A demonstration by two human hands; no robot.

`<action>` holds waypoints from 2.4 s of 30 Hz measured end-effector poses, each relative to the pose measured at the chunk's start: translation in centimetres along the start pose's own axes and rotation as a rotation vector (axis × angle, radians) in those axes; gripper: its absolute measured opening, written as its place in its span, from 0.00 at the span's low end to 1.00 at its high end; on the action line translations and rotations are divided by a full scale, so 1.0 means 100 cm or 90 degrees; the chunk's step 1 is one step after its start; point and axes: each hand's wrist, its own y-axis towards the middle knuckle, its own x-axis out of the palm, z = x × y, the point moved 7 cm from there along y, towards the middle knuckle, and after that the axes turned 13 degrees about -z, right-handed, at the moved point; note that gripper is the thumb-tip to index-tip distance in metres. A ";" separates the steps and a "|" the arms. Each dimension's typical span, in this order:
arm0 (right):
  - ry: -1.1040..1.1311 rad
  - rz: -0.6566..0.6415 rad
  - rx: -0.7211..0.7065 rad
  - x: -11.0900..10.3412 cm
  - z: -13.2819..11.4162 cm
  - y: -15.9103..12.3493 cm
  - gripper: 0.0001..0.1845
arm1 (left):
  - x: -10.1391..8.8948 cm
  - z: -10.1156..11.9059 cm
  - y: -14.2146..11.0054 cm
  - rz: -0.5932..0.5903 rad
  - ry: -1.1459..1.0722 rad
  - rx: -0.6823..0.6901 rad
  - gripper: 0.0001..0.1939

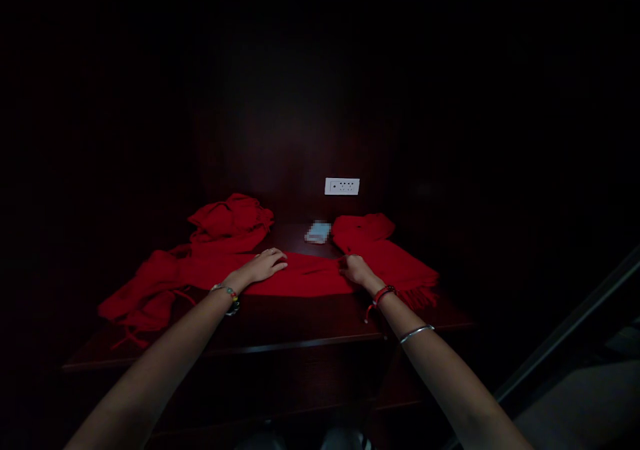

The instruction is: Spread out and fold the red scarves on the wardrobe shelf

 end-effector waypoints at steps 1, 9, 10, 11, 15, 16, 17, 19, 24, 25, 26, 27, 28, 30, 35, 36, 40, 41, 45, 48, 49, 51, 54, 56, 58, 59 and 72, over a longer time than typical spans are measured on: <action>0.002 -0.007 -0.001 -0.001 0.000 0.000 0.14 | 0.000 0.005 0.000 -0.017 -0.006 0.025 0.15; 0.001 -0.008 -0.001 -0.011 0.000 -0.012 0.18 | 0.000 0.045 -0.036 -0.103 0.020 0.079 0.09; -0.004 0.003 -0.010 -0.013 -0.003 -0.016 0.19 | -0.002 0.044 -0.039 -0.104 0.030 0.061 0.10; -0.009 0.018 -0.030 -0.015 -0.007 -0.021 0.18 | -0.003 0.042 -0.042 -0.107 0.040 0.043 0.10; -0.018 0.009 -0.212 -0.010 -0.036 -0.043 0.17 | -0.006 0.030 -0.045 -0.120 0.097 -0.014 0.10; -0.019 -0.015 -0.232 -0.006 -0.040 -0.047 0.17 | -0.006 0.027 -0.045 -0.119 0.112 -0.021 0.10; -0.025 -0.033 -0.232 -0.003 -0.042 -0.051 0.16 | -0.007 0.025 -0.044 -0.116 0.126 -0.026 0.09; -0.047 -0.039 -0.210 0.001 -0.042 -0.058 0.13 | -0.010 0.023 -0.045 -0.106 0.147 -0.028 0.08; -0.075 0.003 -0.293 0.005 -0.049 -0.093 0.10 | -0.012 0.041 -0.072 -0.115 0.142 0.043 0.12; -0.082 0.002 -0.308 0.007 -0.049 -0.101 0.10 | -0.011 0.046 -0.082 -0.123 0.132 0.050 0.13; -0.088 0.000 -0.316 0.009 -0.049 -0.109 0.11 | -0.009 0.051 -0.093 -0.130 0.121 0.052 0.14; -0.090 -0.002 -0.320 0.011 -0.048 -0.116 0.11 | -0.006 0.055 -0.102 -0.138 0.109 0.052 0.14; -0.087 -0.001 -0.323 0.011 -0.048 -0.121 0.12 | -0.004 0.060 -0.111 -0.148 0.095 0.054 0.14; -0.072 0.009 -0.324 0.010 -0.051 -0.128 0.13 | 0.000 0.069 -0.121 -0.167 0.066 0.057 0.14; -0.023 0.066 -0.326 0.004 -0.080 -0.125 0.18 | -0.008 0.082 -0.103 -0.058 0.035 0.011 0.17; -0.026 0.061 -0.327 0.006 -0.087 -0.123 0.20 | -0.007 0.083 -0.097 -0.034 0.034 -0.006 0.18; -0.051 -0.081 -0.279 0.034 -0.095 -0.115 0.28 | 0.024 0.065 -0.087 -0.125 0.022 -0.164 0.24; -0.050 -0.119 -0.257 0.041 -0.091 -0.115 0.29 | 0.034 0.058 -0.092 -0.170 0.015 -0.214 0.25; -0.043 -0.166 -0.177 0.046 -0.064 -0.123 0.33 | 0.048 0.045 -0.121 -0.257 0.001 -0.290 0.27; -0.034 -0.164 -0.135 0.038 -0.054 -0.125 0.35 | 0.045 0.051 -0.126 -0.276 -0.002 -0.297 0.27; -0.030 -0.150 -0.137 0.035 -0.056 -0.123 0.35 | 0.042 0.055 -0.121 -0.264 0.003 -0.299 0.27; -0.029 -0.118 -0.163 0.030 -0.065 -0.118 0.35 | 0.035 0.068 -0.103 -0.198 0.030 -0.277 0.26; -0.043 -0.148 -0.180 0.037 -0.072 -0.110 0.34 | 0.036 0.083 -0.075 -0.142 0.052 -0.207 0.24; -0.048 -0.194 -0.159 0.045 -0.065 -0.107 0.35 | 0.046 0.078 -0.068 -0.181 0.035 -0.210 0.25; -0.047 -0.220 -0.141 0.049 -0.054 -0.106 0.35 | 0.053 0.066 -0.072 -0.218 0.021 -0.246 0.26; -0.042 -0.223 -0.144 0.049 -0.049 -0.105 0.36 | 0.053 0.060 -0.076 -0.228 0.019 -0.261 0.27; 0.005 -0.086 0.056 -0.004 -0.018 -0.005 0.14 | -0.009 0.014 0.019 -0.066 0.089 -0.148 0.21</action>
